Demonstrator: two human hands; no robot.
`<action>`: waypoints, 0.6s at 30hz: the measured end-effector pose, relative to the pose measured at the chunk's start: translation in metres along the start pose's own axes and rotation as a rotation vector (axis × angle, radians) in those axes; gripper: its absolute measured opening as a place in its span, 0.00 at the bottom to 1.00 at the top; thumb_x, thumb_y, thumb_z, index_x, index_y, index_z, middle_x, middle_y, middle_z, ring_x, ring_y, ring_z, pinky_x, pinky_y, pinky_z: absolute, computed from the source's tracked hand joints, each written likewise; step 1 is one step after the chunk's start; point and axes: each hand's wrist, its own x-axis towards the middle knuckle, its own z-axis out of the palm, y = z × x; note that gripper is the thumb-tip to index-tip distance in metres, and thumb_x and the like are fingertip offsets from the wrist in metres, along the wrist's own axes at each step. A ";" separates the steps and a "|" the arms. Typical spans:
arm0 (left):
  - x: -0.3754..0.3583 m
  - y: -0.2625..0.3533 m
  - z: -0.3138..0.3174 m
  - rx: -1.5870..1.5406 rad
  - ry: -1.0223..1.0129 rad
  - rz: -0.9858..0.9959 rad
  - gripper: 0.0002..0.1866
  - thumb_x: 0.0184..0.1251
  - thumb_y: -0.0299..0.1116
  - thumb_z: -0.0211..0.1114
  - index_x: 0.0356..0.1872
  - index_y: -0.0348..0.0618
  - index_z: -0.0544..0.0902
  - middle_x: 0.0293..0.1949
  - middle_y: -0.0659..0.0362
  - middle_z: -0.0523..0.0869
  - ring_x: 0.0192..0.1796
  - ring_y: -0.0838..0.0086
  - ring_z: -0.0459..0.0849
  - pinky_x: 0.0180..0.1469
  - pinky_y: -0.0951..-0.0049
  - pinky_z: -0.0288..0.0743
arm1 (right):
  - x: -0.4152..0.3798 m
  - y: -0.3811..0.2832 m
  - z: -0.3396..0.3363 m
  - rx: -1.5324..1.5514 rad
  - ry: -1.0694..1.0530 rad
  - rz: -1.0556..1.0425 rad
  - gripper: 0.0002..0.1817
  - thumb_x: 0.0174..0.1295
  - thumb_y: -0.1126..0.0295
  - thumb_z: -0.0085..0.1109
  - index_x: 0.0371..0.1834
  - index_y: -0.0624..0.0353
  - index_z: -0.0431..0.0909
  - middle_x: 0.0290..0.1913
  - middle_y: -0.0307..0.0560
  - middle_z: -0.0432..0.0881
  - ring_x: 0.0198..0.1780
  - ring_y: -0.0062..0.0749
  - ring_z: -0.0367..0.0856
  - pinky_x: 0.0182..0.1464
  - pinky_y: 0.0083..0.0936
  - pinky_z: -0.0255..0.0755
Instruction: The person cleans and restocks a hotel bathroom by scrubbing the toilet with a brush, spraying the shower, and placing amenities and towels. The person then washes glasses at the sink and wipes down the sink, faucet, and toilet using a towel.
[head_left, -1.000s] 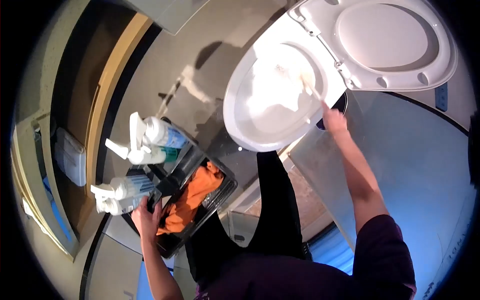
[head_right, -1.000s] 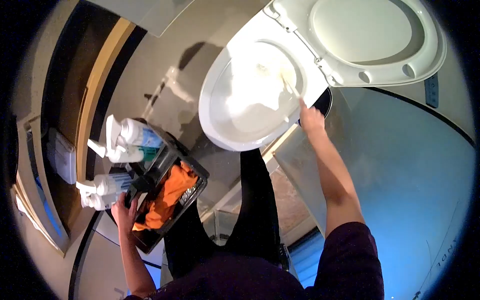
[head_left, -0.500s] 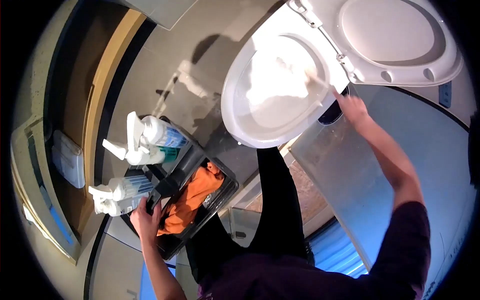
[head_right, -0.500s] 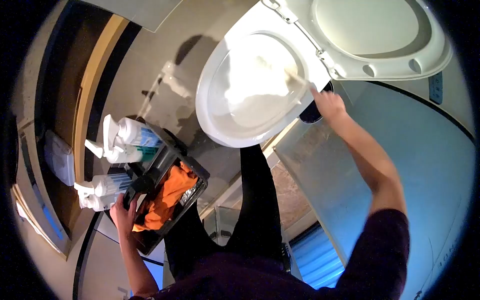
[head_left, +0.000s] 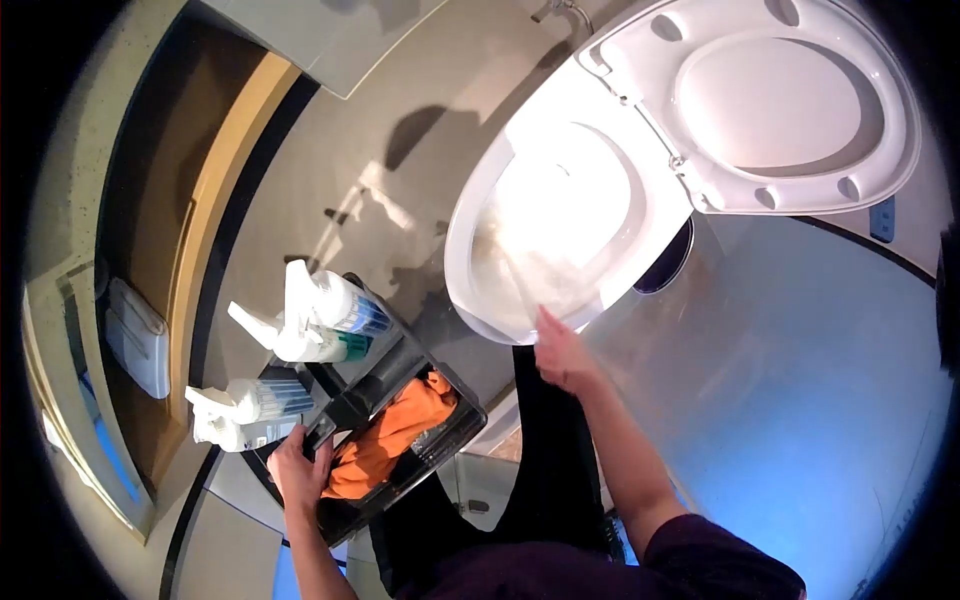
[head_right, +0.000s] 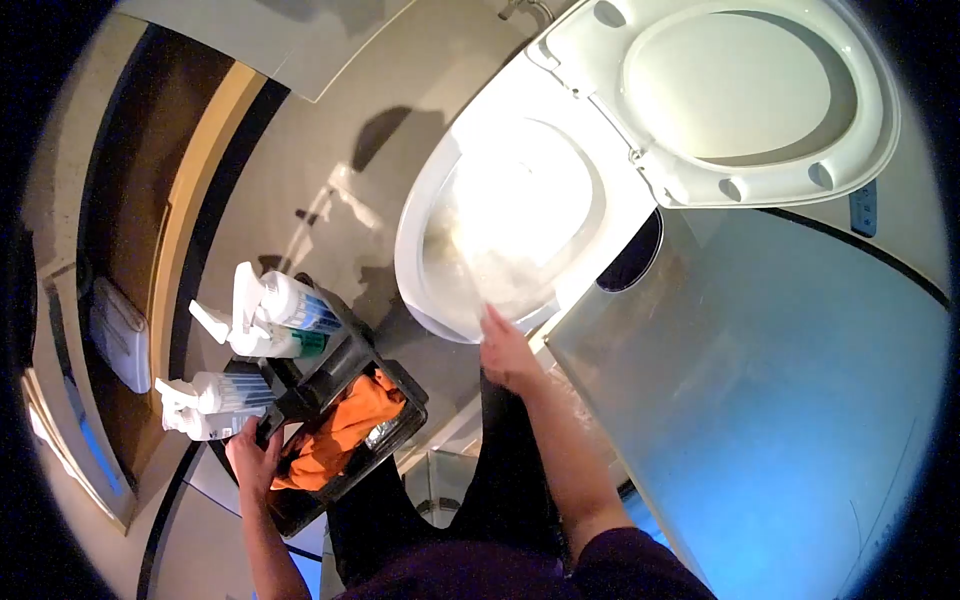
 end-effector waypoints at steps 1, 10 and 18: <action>0.000 0.001 -0.002 0.010 -0.010 0.004 0.15 0.49 0.39 0.67 0.26 0.38 0.75 0.21 0.46 0.78 0.26 0.50 0.78 0.28 0.63 0.71 | 0.024 -0.027 -0.003 0.181 -0.073 0.074 0.14 0.69 0.56 0.42 0.45 0.54 0.65 0.15 0.34 0.65 0.13 0.20 0.62 0.15 0.18 0.62; -0.005 -0.003 -0.005 0.025 -0.031 0.034 0.14 0.48 0.39 0.68 0.28 0.40 0.76 0.24 0.47 0.81 0.29 0.51 0.80 0.31 0.62 0.72 | 0.141 -0.008 -0.024 -1.242 0.618 -0.718 0.23 0.62 0.66 0.44 0.57 0.69 0.65 0.22 0.61 0.78 0.26 0.58 0.77 0.31 0.44 0.72; -0.015 -0.007 -0.005 0.024 0.003 0.057 0.14 0.49 0.41 0.67 0.29 0.42 0.77 0.23 0.48 0.81 0.28 0.51 0.80 0.31 0.60 0.73 | -0.095 -0.024 0.002 -0.340 -0.123 0.104 0.24 0.66 0.64 0.47 0.66 0.52 0.63 0.15 0.37 0.70 0.12 0.24 0.67 0.16 0.25 0.62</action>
